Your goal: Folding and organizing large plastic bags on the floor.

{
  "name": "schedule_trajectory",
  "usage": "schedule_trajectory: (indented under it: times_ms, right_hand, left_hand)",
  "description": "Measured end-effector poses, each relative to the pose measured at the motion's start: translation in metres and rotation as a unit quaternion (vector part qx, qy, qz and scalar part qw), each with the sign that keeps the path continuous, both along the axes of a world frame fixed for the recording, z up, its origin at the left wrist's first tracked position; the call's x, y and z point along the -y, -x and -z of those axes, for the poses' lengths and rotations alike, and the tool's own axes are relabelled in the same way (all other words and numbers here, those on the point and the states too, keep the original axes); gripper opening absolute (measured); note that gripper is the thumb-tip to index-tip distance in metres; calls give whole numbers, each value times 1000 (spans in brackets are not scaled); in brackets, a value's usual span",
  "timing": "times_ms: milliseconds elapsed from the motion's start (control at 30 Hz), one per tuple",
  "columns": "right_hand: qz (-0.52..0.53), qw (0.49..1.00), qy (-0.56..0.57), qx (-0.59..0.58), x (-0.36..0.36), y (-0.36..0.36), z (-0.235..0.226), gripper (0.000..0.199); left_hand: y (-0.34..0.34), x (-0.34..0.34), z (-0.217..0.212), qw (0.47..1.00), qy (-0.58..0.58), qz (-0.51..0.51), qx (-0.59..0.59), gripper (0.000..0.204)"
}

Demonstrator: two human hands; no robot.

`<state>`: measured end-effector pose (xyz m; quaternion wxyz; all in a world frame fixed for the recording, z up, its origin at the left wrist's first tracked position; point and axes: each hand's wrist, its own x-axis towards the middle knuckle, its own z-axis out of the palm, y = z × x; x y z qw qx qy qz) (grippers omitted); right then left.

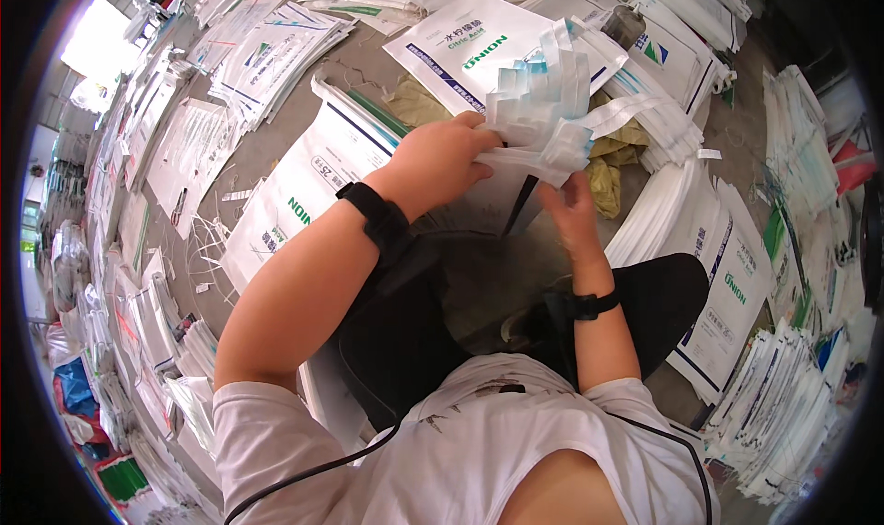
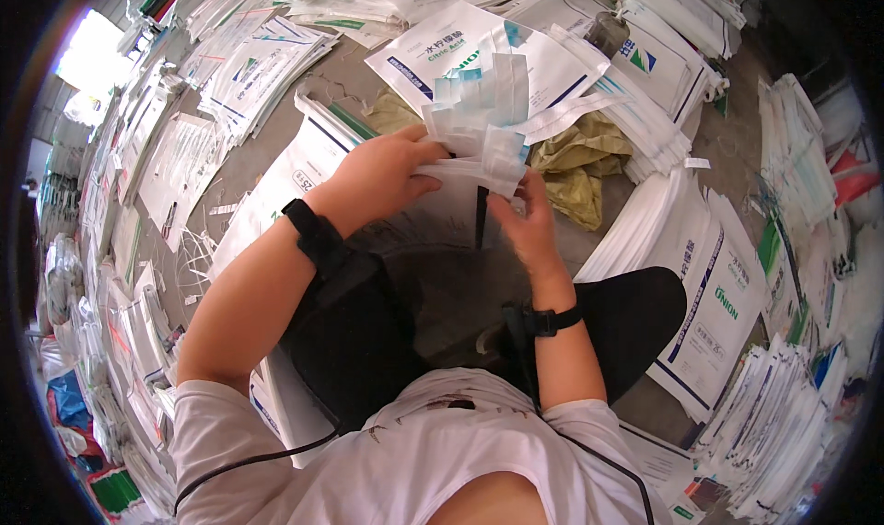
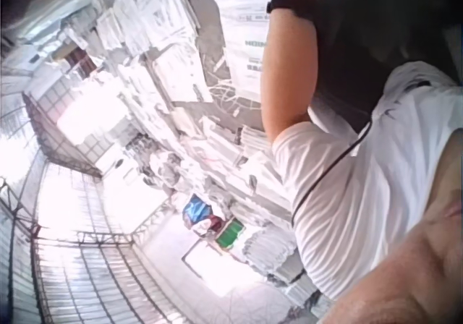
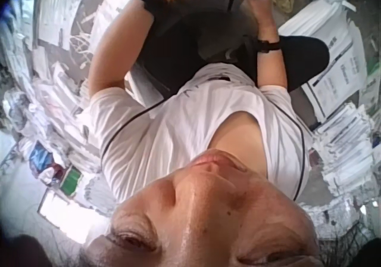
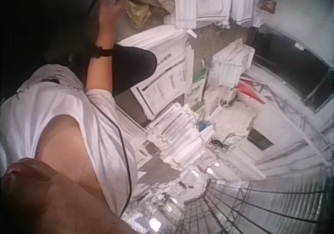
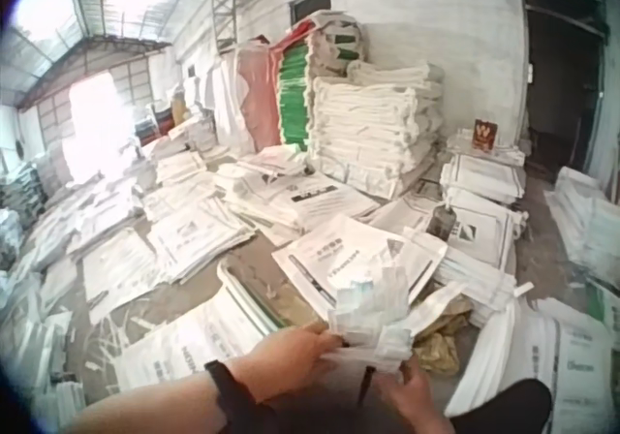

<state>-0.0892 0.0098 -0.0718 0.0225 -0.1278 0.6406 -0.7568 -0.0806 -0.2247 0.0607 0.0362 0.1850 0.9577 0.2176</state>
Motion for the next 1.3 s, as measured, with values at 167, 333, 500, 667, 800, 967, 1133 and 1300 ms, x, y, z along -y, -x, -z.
schedule_trajectory:
  times_ms: [167,333,500,667,800,967,1133,1300]
  right_hand:
    - [38,995,71,-54,1,2,-18,43]
    - [38,999,-16,-9,-14,9,-13,39]
    - [44,998,-35,-36,-18,5,-12,35]
    - [27,999,-22,-30,-12,13,-9,37]
    - [-36,999,1,19,-6,59,10,40]
    - [67,946,-217,-231,-3,58,10,27]
    - [28,957,-231,-175,14,39,-31,26]
    - [-90,886,-306,-337,7,58,-25,21]
  left_hand:
    - [13,3,6,999,-19,38,19,31]
    - [16,7,12,996,-42,78,-27,36]
    - [16,4,20,997,-2,58,-60,42]
    - [15,5,14,996,18,69,-52,48]
    - [15,3,13,996,33,75,-42,52]
    - [14,3,13,997,23,72,-21,55]
    - [12,6,13,994,34,92,-49,32]
    - [16,7,15,994,25,88,-54,19]
